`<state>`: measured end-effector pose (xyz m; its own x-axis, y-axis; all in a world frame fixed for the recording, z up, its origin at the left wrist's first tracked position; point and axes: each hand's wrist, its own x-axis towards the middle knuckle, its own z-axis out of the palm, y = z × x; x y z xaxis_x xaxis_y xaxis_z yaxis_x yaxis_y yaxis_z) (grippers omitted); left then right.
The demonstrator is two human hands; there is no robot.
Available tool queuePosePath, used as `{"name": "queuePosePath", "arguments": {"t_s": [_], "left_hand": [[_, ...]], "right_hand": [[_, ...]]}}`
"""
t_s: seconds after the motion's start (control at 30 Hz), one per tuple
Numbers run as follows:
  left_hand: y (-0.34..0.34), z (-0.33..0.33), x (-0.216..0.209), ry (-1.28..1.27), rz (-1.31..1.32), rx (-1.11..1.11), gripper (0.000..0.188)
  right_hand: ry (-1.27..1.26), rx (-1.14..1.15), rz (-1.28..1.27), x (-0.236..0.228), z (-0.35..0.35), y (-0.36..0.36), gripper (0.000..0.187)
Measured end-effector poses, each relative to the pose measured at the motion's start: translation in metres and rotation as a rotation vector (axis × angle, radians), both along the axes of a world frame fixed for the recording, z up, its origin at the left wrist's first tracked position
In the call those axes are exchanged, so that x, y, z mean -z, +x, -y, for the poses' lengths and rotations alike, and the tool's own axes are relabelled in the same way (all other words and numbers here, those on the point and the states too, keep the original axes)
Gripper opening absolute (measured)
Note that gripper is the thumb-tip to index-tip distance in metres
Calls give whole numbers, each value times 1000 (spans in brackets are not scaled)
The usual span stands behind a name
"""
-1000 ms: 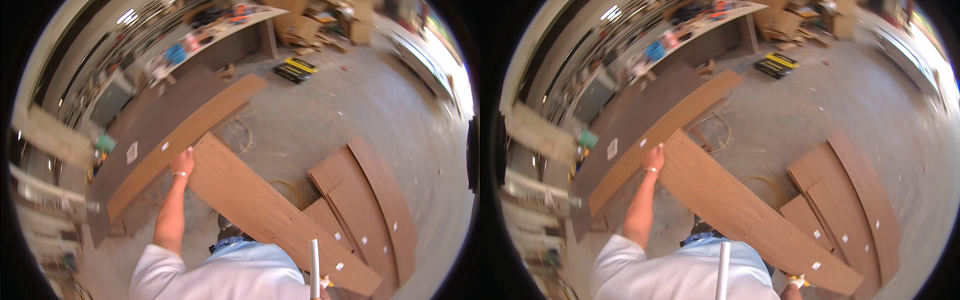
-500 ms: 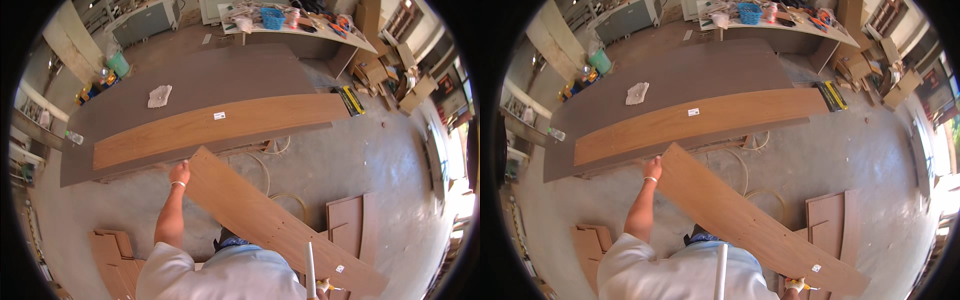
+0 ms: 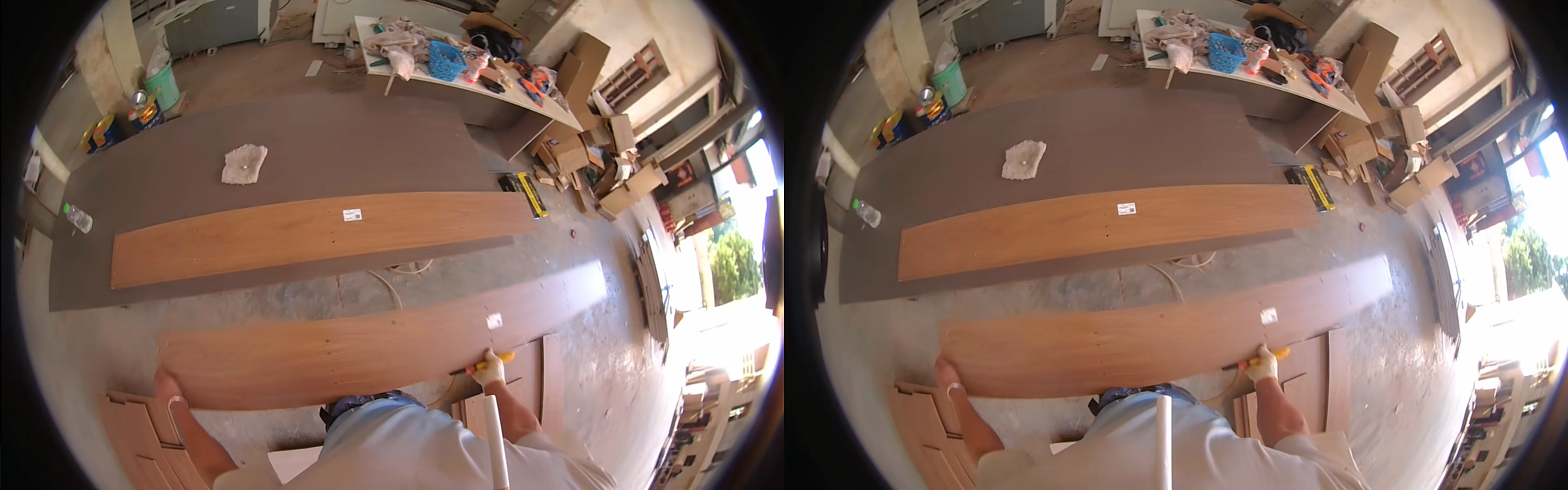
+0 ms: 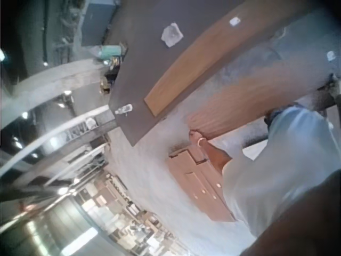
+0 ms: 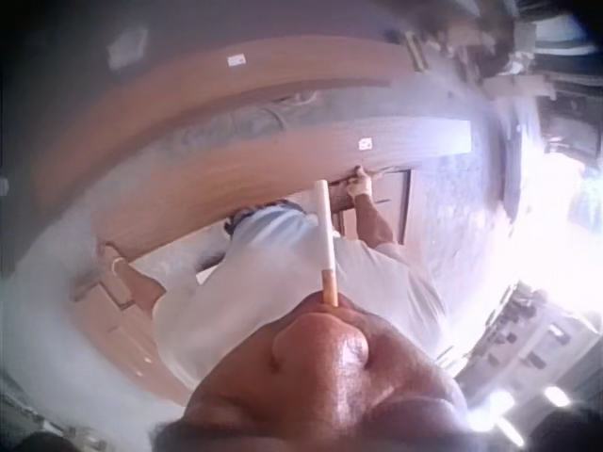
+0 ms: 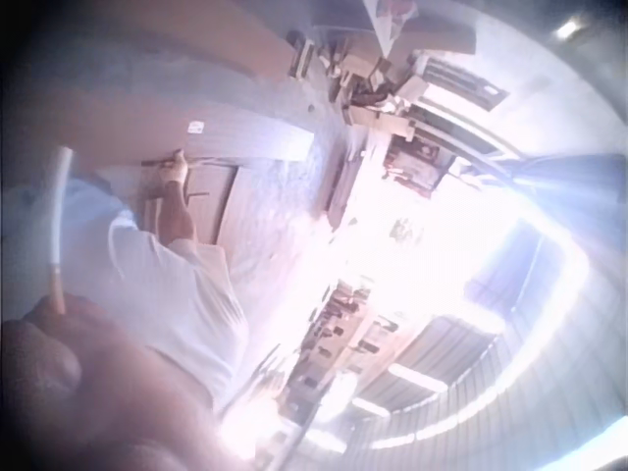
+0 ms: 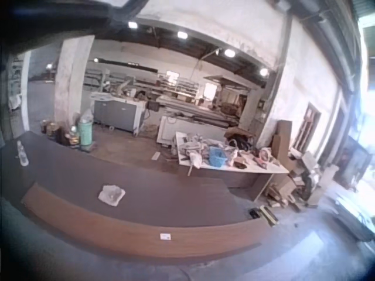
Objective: The person wipes a large flat surface with a cloth, then picks up a yellow air blow gun and cleans dust from multiple wooden panels on the floor. The person moves between panels, blowing air along edges and surfaces, and occasionally repositions panels to access different areas.
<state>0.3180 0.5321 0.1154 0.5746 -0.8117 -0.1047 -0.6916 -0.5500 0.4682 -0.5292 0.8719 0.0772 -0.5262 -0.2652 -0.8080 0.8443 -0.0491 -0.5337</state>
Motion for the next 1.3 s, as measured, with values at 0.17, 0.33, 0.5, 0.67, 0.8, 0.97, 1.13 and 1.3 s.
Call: {"name": "queuePosePath", "arguments": {"t_s": [0.17,0.33,0.5,0.67,0.8,0.97,1.13,1.3], "left_hand": [[47,-104,-57,15,164,-264,55],[51,-157,-89,-127,241,-322,55],[87,-192,-71,-48,352,-308,53],[116,-141,-24,23,322,-211,38],[162,-87,-20,66,669,-52,31],[94,53,6,183,335,-233,43],[101,193,-36,198,264,-291,48],[150,278,-42,142,271,-295,47]], "right_hand": [[-18,-71,-7,-2,105,26,21],[71,-113,34,-14,146,51,28],[8,-191,75,-8,161,52,31],[-41,-221,23,-8,182,58,32],[-169,-278,21,2,221,90,16],[-93,-284,-164,32,266,74,13],[77,-253,-102,33,327,114,5],[27,-231,-77,30,373,181,7]]}}
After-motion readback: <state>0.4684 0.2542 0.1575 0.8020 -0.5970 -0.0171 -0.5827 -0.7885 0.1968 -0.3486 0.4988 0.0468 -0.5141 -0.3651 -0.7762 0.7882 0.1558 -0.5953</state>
